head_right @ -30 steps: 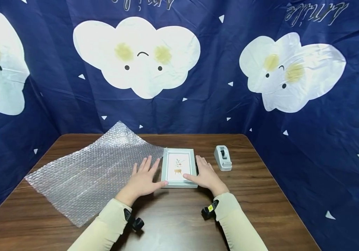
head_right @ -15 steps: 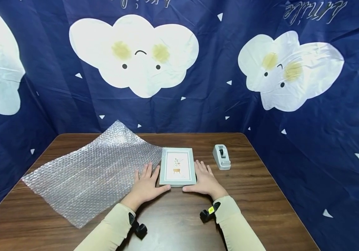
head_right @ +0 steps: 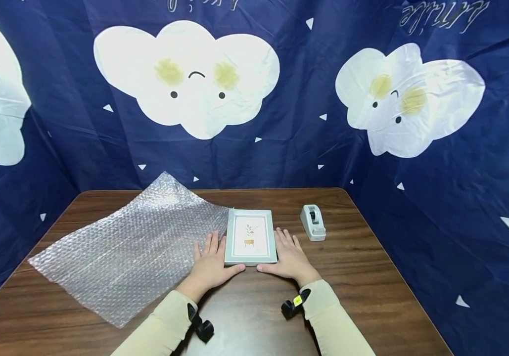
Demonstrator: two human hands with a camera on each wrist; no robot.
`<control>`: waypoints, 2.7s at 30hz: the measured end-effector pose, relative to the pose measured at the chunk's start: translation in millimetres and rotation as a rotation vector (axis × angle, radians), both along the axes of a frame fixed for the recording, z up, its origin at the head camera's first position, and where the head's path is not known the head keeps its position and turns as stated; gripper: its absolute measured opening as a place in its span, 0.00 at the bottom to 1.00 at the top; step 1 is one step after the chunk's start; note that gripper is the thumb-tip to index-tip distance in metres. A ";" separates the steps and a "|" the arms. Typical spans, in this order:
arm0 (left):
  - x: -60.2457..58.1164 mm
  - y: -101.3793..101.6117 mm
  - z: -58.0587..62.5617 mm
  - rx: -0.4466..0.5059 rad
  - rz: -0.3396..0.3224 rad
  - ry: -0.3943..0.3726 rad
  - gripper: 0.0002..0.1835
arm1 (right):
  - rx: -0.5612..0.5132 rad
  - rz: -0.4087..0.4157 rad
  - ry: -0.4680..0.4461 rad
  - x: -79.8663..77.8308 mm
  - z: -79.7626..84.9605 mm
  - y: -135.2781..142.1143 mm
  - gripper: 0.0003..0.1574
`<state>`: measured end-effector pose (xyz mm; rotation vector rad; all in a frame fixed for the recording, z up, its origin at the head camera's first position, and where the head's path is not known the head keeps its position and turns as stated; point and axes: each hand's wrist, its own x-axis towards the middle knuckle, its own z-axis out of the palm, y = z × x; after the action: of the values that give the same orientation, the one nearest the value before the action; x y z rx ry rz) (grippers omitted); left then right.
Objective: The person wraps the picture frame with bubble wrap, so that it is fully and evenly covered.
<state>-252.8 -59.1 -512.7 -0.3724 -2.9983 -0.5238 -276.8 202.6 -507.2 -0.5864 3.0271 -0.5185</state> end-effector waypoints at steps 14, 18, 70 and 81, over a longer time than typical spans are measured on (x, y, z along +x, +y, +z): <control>0.2 3.6 3.3 -0.002 -0.035 0.012 0.60 | -0.044 -0.004 -0.004 4.2 2.6 0.7 0.77; -0.9 6.1 4.8 -0.008 -0.033 0.001 0.60 | -0.048 -0.030 -0.025 5.6 2.4 2.4 0.78; -20.0 -48.3 88.6 0.060 -0.021 0.094 0.60 | -0.156 0.030 0.142 -22.5 85.1 -49.0 0.75; -23.2 -101.6 108.6 0.046 0.000 0.106 0.61 | -0.160 0.069 0.178 -34.8 99.0 -102.6 0.74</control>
<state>-275.9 -160.7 -404.1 -0.3833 -2.8797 -0.5537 -311.6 99.9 -408.2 -0.7816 3.1360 -0.7492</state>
